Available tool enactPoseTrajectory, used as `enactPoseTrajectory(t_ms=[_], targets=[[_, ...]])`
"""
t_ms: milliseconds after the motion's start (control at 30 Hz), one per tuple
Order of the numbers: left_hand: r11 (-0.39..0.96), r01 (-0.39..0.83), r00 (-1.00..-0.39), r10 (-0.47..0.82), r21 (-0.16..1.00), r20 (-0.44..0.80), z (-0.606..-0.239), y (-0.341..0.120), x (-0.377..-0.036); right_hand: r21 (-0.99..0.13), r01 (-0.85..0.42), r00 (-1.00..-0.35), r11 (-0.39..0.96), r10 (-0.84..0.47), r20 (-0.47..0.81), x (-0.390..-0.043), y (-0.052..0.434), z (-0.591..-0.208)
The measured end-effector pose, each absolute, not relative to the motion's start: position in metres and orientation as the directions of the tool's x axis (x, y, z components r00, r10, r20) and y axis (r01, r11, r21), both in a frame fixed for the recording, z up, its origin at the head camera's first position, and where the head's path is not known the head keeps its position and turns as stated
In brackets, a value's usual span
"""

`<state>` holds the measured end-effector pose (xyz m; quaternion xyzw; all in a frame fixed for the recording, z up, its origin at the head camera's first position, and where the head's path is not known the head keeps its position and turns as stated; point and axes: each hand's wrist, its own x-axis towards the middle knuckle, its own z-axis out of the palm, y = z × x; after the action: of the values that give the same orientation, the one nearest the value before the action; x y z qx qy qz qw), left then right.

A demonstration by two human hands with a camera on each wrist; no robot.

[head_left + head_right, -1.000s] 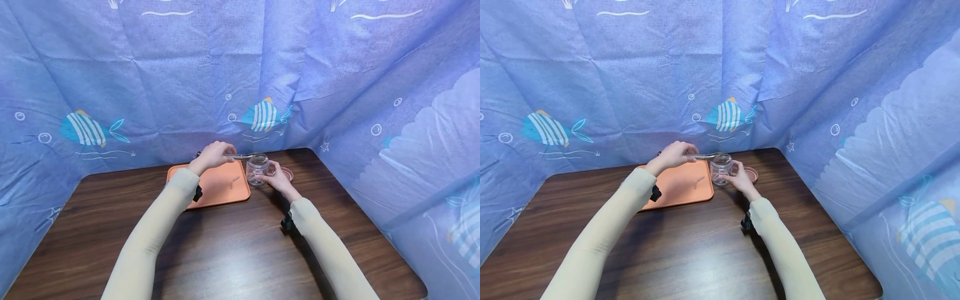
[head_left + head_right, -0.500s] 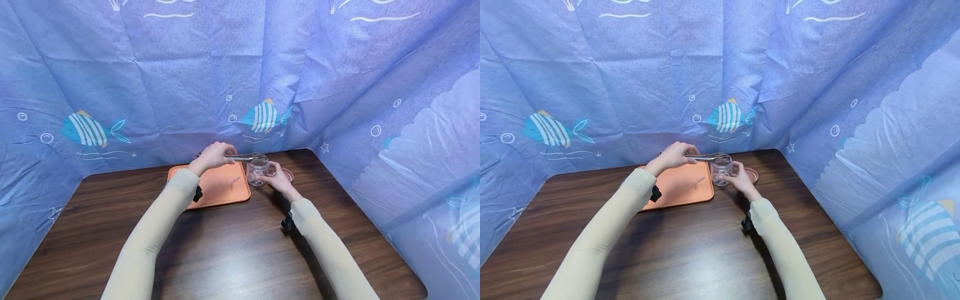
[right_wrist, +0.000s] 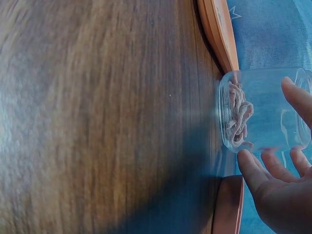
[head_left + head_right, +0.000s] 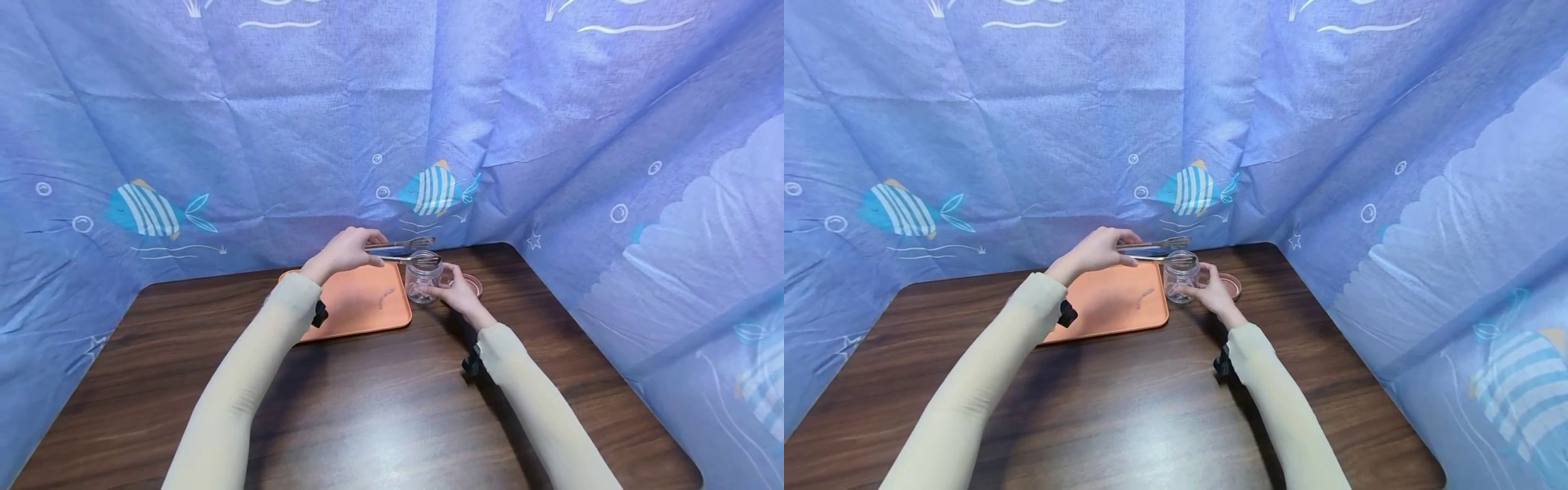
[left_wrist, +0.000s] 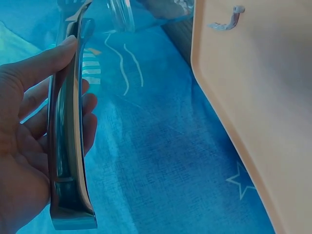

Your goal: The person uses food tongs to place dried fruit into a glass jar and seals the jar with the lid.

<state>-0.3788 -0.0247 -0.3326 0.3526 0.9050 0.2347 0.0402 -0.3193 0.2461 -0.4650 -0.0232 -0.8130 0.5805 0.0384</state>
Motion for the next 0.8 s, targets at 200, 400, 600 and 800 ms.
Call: enactPoseTrajectory(t_ms=[200,400,600,800], targets=[[0.651,0.603,-0.765,0.635,0.461,0.106,-0.333,-0.036,-0.376,-0.948,-0.016,-0.996,0.319,0.080,0.044,-0.319,0.246,-0.464],[0.651,0.566,-0.792,0.599,0.507,0.114,-0.330,-0.061,-0.370,-0.945,-0.021,-0.994,0.327,0.095,0.055,-0.317,0.246,-0.465],[0.663,0.528,-0.821,0.559,0.531,0.119,-0.329,-0.095,-0.364,-0.948,-0.028,-0.995,0.317,0.081,0.056,-0.317,0.246,-0.466],[0.692,0.462,-0.863,0.494,0.555,0.102,-0.329,-0.130,-0.360,-0.948,-0.018,-0.997,0.318,0.060,0.039,-0.318,0.250,-0.464]])
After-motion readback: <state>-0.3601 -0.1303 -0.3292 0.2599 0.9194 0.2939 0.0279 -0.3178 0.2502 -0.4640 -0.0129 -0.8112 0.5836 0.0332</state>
